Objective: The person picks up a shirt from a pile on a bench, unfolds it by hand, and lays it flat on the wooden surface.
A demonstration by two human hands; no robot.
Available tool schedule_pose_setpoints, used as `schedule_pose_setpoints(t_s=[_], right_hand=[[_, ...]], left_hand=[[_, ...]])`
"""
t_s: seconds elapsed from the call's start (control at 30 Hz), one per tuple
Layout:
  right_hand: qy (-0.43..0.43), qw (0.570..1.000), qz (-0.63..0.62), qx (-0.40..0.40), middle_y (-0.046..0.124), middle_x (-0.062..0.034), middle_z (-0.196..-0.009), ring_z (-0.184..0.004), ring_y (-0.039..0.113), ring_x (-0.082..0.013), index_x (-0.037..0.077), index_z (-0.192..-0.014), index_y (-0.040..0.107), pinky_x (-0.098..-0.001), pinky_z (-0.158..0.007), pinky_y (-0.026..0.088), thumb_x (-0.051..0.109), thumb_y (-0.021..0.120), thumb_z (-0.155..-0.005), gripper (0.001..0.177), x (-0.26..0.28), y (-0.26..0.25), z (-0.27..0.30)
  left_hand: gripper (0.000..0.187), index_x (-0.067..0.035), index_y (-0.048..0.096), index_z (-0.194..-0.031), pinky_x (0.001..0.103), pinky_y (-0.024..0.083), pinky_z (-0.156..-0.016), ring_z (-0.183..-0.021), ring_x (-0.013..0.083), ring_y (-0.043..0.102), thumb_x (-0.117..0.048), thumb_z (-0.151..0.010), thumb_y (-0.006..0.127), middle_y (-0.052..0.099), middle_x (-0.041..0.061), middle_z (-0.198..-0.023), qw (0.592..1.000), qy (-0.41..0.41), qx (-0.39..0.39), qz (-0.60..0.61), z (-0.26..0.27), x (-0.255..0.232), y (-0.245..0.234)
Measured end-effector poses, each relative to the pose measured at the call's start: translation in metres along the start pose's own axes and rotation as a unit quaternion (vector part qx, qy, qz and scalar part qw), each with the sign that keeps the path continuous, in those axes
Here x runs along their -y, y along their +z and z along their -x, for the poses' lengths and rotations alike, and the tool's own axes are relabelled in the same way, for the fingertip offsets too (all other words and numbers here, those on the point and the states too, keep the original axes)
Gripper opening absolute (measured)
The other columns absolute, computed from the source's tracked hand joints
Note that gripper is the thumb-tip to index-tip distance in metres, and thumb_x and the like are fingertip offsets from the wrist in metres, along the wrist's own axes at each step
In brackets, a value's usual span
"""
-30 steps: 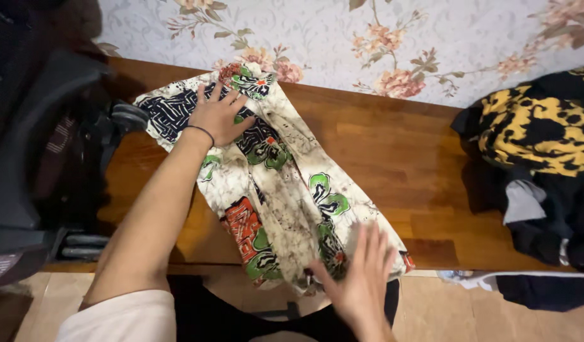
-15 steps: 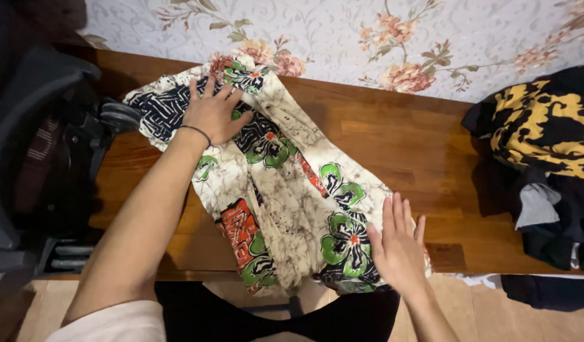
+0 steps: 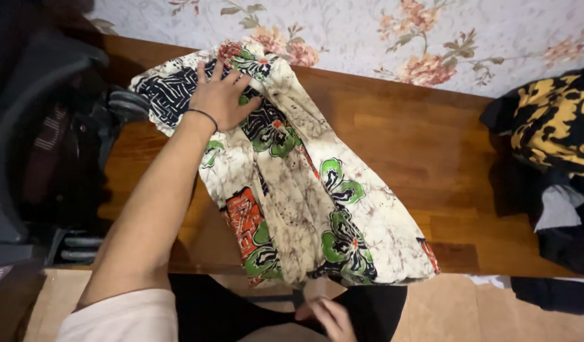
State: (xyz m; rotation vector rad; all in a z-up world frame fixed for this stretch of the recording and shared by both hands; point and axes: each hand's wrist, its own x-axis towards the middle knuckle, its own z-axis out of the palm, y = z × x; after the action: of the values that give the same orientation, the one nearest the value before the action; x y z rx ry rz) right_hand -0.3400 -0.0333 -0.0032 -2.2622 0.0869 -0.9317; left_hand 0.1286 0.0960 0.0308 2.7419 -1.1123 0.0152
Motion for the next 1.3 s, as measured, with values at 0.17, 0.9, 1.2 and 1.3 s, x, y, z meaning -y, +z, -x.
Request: schedule_pose_setpoints(t_s=[0.17,0.9,1.2,1.3], right_hand=[[0.222,0.965,-0.044,-0.134,0.057,-0.0147,-0.139,-0.129,0.054,-0.0267,-0.001,-0.139,0.050,-0.0404,-0.113,0.040,0.016,0.057,-0.102,0.041,-0.098,-0.002,0.090],[0.289,0.943,0.011,0.166,0.071,-0.0023,-0.079,-0.069,0.060,-0.0102,0.000,-0.101,0.073,-0.0329,-0.061,0.052,0.017,0.072,-0.085,0.024,-0.298,-0.238,0.059],[0.000,0.847,0.493,0.197,0.071,-0.0233,-0.088,-0.083,0.070,-0.0397,0.003,-0.104,0.073,-0.0458,-0.080,0.056,0.038,0.073,-0.107,0.036,-0.401,-0.282,-0.280],[-0.004,0.868,0.477,0.138,0.071,-0.0256,-0.092,-0.088,0.069,-0.0439,0.001,-0.104,0.070,-0.0527,-0.088,0.056,0.032,0.071,-0.101,0.031,-0.428,-0.239,-0.350]], left_hand=[[0.070,-0.012,0.050,-0.148,0.067,0.004,-0.119,-0.149,0.0457,0.025,-0.060,-0.098,0.048,0.046,0.018,-0.152,1.000,-0.007,0.007,0.002,0.004,-0.001,0.004],[0.070,-0.012,0.047,-0.149,0.075,0.002,-0.113,-0.150,0.0475,0.020,-0.061,-0.100,0.041,0.040,0.020,-0.157,0.999,-0.032,-0.006,-0.018,0.002,0.014,0.013],[0.079,0.002,0.032,-0.155,0.053,0.031,-0.114,-0.140,0.0563,0.027,-0.055,-0.101,0.044,0.025,0.032,-0.160,0.974,-0.204,-0.034,0.092,0.084,0.002,0.003],[0.081,0.004,0.029,-0.156,0.055,0.034,-0.115,-0.137,0.0575,0.037,-0.052,-0.099,0.044,0.027,0.033,-0.161,0.956,-0.258,-0.054,0.130,0.095,-0.008,0.016]])
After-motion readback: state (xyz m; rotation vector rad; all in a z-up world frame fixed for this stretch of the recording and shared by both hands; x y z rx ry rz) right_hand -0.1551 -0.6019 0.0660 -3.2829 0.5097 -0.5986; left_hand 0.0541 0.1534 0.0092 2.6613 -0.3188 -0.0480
